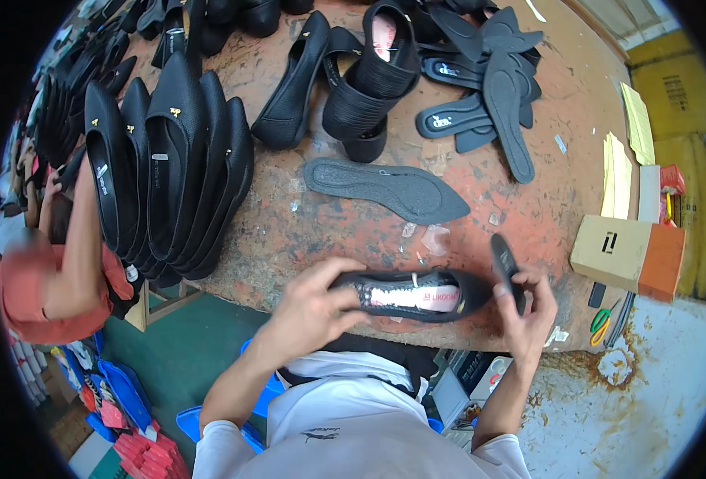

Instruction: The person inserts insoles into shoes by hand and presses them into place.

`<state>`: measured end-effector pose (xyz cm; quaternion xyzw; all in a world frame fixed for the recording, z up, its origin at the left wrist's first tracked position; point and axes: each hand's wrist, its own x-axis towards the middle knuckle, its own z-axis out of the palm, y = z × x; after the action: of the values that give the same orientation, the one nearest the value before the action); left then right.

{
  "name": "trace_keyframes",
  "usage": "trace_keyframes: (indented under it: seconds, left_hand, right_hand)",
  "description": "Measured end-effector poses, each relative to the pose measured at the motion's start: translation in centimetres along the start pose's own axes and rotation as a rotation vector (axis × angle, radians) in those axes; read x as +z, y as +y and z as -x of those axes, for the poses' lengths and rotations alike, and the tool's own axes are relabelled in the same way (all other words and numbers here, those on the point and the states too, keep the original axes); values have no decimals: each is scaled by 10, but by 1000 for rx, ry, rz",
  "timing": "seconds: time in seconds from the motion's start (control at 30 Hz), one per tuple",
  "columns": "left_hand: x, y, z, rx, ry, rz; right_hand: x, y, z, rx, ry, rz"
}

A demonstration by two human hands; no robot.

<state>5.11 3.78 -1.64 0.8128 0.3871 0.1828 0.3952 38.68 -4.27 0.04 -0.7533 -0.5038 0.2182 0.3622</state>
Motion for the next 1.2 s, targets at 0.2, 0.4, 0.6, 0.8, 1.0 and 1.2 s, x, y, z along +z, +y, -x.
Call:
trace_keyframes:
  seconds: [0.2,0.4,0.6,0.8,1.0,1.2]
  left_hand:
    - [-12,-30,-15,-583,-121,762]
    - [-11,-14,-10,-504,16,705]
    - [-42,17,-69,222,380,-382]
    - [-65,-12,-197,33,351,-596]
    - [-147,-34,-224,-337,455,298]
    - [-170,-40,-210,-386,408,475]
  right_hand:
    - [-4,23,-16,149,172,46]
    - [-3,29,-19,20,154,200]
    - [20,46,-31,-65,141,278]
    - [44,57,-33,-172,286,284]
    - [45,67,-34,-144,318,282]
    - [44,72,-34,-157,333,241]
